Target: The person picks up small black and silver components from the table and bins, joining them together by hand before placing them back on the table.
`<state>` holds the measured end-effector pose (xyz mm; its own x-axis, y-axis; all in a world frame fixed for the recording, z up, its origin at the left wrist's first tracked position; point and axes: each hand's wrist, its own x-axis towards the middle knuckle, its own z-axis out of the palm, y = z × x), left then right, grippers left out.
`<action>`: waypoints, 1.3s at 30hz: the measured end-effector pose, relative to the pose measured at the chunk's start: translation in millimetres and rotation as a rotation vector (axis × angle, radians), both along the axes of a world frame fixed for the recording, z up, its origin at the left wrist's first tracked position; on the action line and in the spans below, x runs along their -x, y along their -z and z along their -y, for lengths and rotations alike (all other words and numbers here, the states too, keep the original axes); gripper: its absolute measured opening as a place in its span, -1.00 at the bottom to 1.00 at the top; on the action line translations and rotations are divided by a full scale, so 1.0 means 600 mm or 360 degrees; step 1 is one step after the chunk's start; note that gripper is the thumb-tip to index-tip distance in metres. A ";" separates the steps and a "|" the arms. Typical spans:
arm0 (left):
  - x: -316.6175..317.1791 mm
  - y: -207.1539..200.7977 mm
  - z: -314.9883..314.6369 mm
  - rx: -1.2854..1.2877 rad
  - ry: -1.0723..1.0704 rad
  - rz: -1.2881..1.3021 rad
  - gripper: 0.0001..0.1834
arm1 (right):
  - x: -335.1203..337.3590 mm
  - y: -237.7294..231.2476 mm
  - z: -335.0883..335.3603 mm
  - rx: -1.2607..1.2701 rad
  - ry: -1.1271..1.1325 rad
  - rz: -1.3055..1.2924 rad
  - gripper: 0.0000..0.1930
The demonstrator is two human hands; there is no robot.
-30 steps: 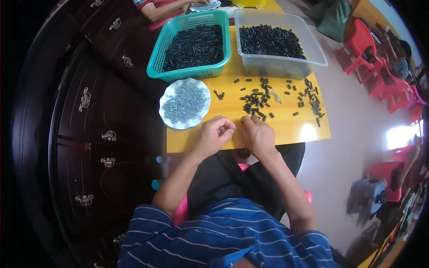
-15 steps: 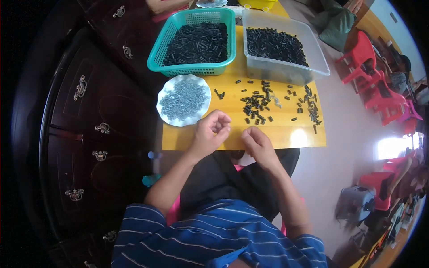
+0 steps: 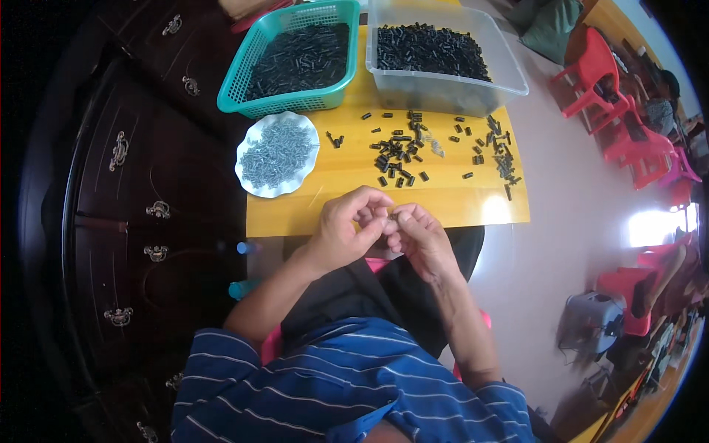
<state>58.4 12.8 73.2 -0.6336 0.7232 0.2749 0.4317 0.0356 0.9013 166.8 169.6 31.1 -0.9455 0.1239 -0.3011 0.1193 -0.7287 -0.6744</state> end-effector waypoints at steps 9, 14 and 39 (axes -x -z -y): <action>0.002 -0.009 -0.007 0.0104 0.0103 0.0117 -0.74 | -0.008 -0.002 0.002 0.0074 -0.0008 -0.0164 -0.84; 0.034 0.002 0.006 0.0046 0.0489 0.0591 -0.75 | -0.013 -0.012 -0.002 0.0114 -0.0164 -0.0197 -0.85; 0.235 0.048 -0.085 0.0928 -0.0370 -0.1408 -0.87 | -0.016 -0.022 -0.011 0.0127 -0.0145 -0.0066 -0.90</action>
